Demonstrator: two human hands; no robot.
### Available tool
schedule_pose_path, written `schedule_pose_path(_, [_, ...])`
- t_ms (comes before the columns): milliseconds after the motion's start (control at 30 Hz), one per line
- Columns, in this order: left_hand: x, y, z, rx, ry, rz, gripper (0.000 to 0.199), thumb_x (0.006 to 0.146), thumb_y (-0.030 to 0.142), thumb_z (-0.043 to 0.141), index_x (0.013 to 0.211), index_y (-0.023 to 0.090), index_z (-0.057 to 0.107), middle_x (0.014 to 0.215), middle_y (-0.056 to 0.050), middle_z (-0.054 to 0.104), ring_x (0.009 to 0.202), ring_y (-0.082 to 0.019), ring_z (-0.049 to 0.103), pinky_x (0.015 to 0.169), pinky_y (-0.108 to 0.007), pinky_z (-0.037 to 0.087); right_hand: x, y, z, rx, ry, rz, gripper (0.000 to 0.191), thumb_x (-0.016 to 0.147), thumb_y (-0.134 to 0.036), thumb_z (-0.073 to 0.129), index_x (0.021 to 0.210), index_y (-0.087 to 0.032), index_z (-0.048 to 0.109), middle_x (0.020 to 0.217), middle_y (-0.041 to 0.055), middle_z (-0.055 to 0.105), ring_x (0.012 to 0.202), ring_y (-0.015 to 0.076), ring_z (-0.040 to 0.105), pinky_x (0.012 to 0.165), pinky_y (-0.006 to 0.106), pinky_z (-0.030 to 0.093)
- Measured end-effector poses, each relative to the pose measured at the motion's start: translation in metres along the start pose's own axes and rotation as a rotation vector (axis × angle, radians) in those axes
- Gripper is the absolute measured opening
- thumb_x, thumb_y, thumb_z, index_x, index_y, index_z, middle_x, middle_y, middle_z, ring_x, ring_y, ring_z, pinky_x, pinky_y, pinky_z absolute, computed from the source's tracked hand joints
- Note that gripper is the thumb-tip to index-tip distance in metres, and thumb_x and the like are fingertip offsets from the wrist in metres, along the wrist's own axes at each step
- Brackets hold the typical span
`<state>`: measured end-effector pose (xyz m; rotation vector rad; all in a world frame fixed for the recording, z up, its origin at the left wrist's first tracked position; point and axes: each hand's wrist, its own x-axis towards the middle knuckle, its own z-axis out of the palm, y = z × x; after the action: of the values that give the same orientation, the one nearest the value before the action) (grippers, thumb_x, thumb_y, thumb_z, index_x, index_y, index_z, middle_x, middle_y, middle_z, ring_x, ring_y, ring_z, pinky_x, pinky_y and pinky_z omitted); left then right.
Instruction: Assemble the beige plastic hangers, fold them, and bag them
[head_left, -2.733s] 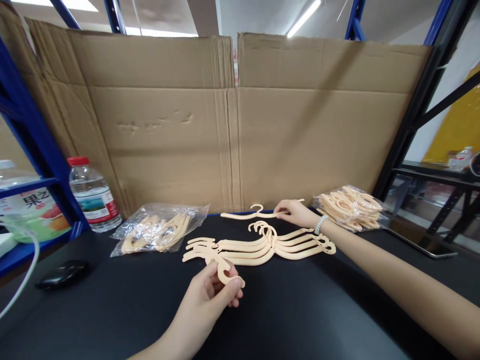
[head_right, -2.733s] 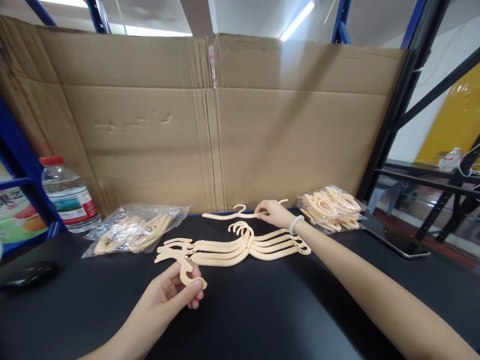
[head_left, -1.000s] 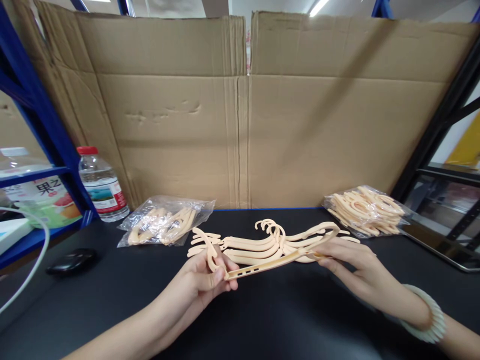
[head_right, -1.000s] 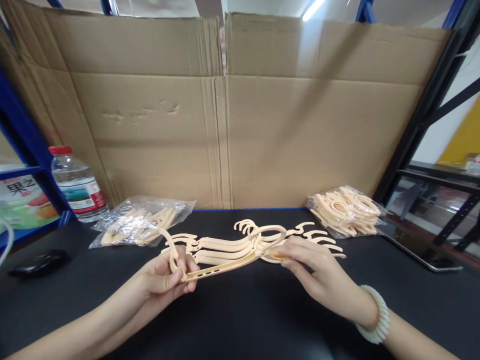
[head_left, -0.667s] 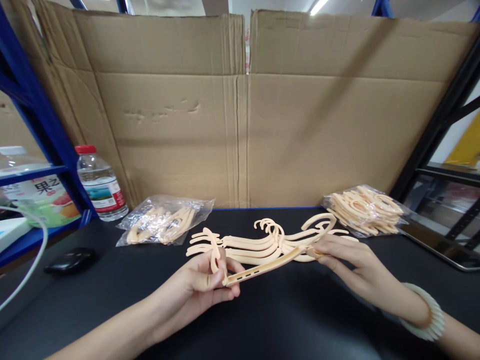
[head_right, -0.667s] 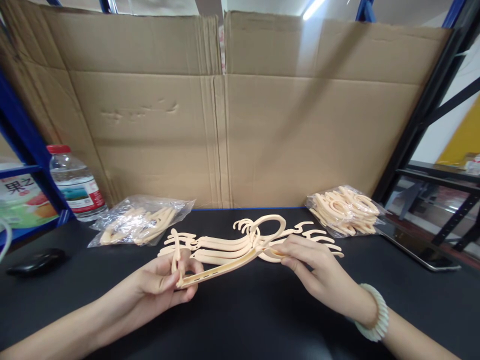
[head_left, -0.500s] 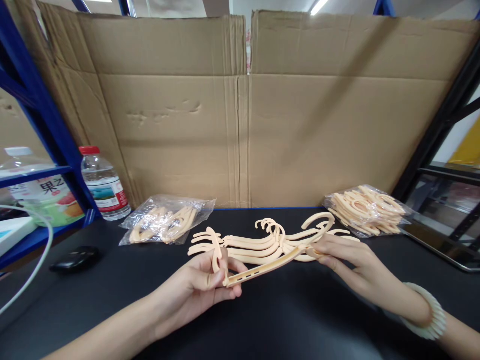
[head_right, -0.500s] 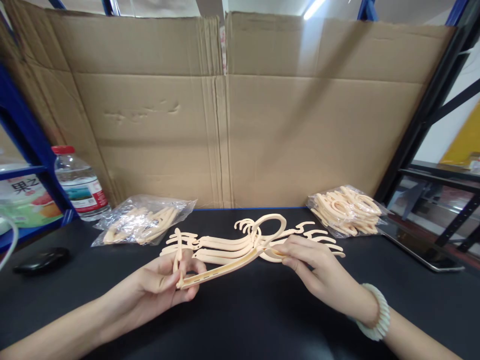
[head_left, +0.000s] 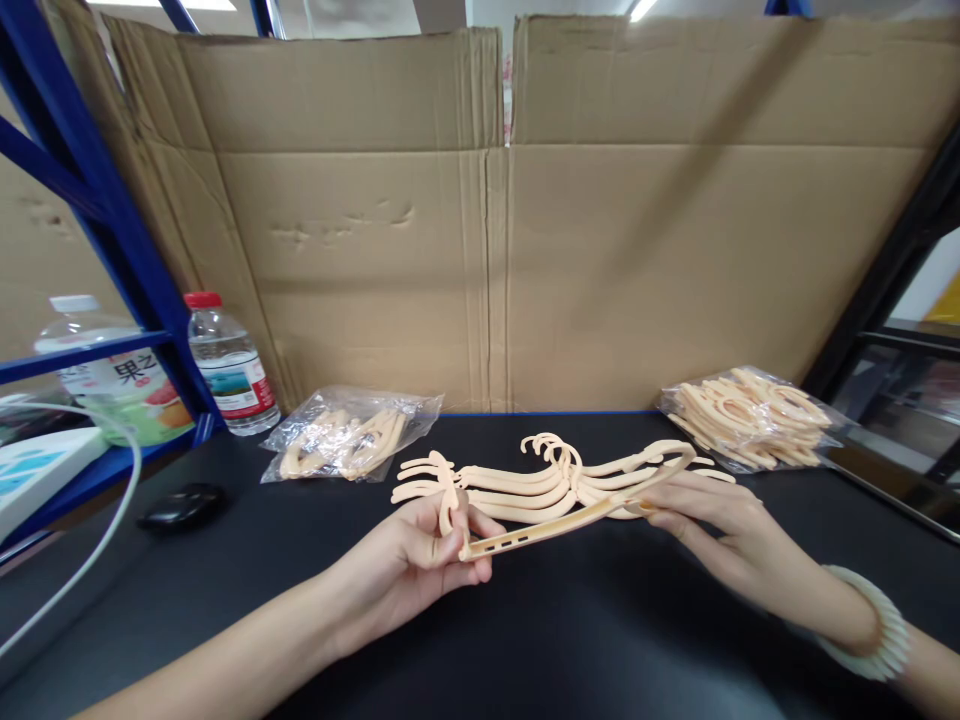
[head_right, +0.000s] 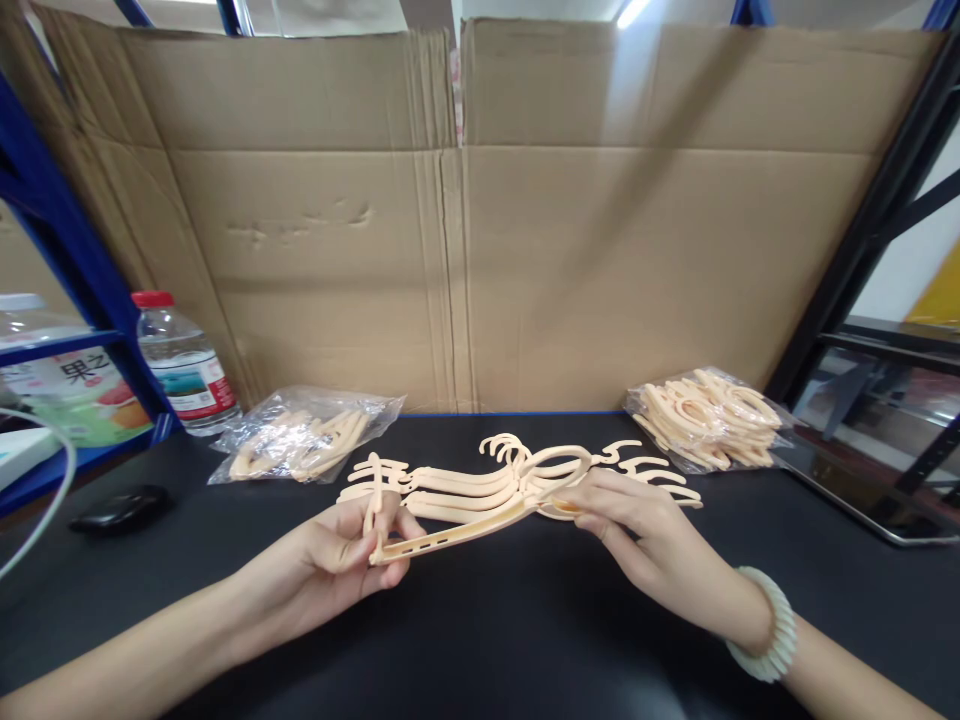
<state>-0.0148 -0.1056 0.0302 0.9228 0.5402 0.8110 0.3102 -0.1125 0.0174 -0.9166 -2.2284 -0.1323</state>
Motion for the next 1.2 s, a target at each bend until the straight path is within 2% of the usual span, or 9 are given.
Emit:
schedule_pose_path(200, [0.000, 0.003, 0.003, 0.023, 0.053, -0.015, 0.028, 0.056, 0.027, 0.090, 0.066, 0.013, 0.068, 0.082, -0.005, 0.068, 0.064, -0.015, 0.063, 0.067, -0.027, 0.049, 0.000, -0.001, 0.002, 0.009, -0.005, 0.012, 0.024, 0.091, -0.020, 0.053, 0.109, -0.027, 0.068, 0.098, 0.0015, 0.074, 0.092, 0.0184, 0.068, 0.086, 0.031, 0.056])
schedule_pose_path(500, [0.003, -0.008, 0.000, 0.127, 0.087, 0.089, 0.028, 0.062, 0.029, 0.086, 0.066, 0.012, 0.064, 0.074, -0.004, 0.064, 0.059, -0.012, 0.058, 0.058, -0.023, 0.042, -0.003, -0.004, 0.007, 0.004, 0.034, 0.016, 0.024, 0.089, -0.016, 0.053, 0.108, -0.025, 0.067, 0.096, 0.0035, 0.073, 0.091, 0.0189, 0.068, 0.084, 0.031, 0.056])
schedule_pose_path(700, [0.001, -0.009, -0.002, 0.189, 0.120, 0.145, 0.018, 0.068, 0.014, 0.075, 0.065, 0.013, 0.058, 0.072, -0.001, 0.063, 0.061, -0.012, 0.058, 0.058, -0.022, 0.039, -0.004, -0.008, 0.011, 0.007, 0.097, -0.005, 0.022, 0.088, -0.015, 0.055, 0.104, -0.022, 0.068, 0.099, 0.0058, 0.073, 0.093, 0.0204, 0.068, 0.083, 0.031, 0.056])
schedule_pose_path(900, [0.000, -0.006, 0.002, 0.234, 0.187, 0.197, 0.020, 0.068, 0.008, 0.069, 0.065, 0.015, 0.051, 0.065, 0.002, 0.059, 0.057, -0.010, 0.054, 0.055, -0.020, 0.037, -0.006, -0.015, 0.014, 0.018, 0.117, -0.014, 0.027, 0.087, -0.012, 0.055, 0.109, -0.023, 0.066, 0.100, 0.0050, 0.072, 0.094, 0.0197, 0.068, 0.081, 0.029, 0.056])
schedule_pose_path(1000, [-0.001, -0.006, 0.006, 0.242, 0.229, 0.230, 0.023, 0.067, 0.008, 0.070, 0.066, 0.017, 0.048, 0.063, 0.004, 0.057, 0.055, -0.009, 0.052, 0.053, -0.020, 0.036, -0.007, -0.019, 0.015, 0.000, 0.103, 0.019, 0.028, 0.088, -0.013, 0.055, 0.112, -0.024, 0.064, 0.101, 0.0046, 0.072, 0.093, 0.0188, 0.067, 0.082, 0.029, 0.054])
schedule_pose_path(1200, [0.000, -0.009, 0.007, 0.235, 0.331, 0.337, 0.026, 0.066, 0.014, 0.077, 0.066, 0.016, 0.051, 0.066, 0.003, 0.058, 0.057, -0.009, 0.055, 0.056, -0.019, 0.042, -0.010, -0.030, 0.016, -0.008, 0.091, 0.120, 0.026, 0.091, -0.020, 0.052, 0.115, -0.021, 0.062, 0.106, 0.0065, 0.071, 0.096, 0.0200, 0.067, 0.084, 0.030, 0.053])
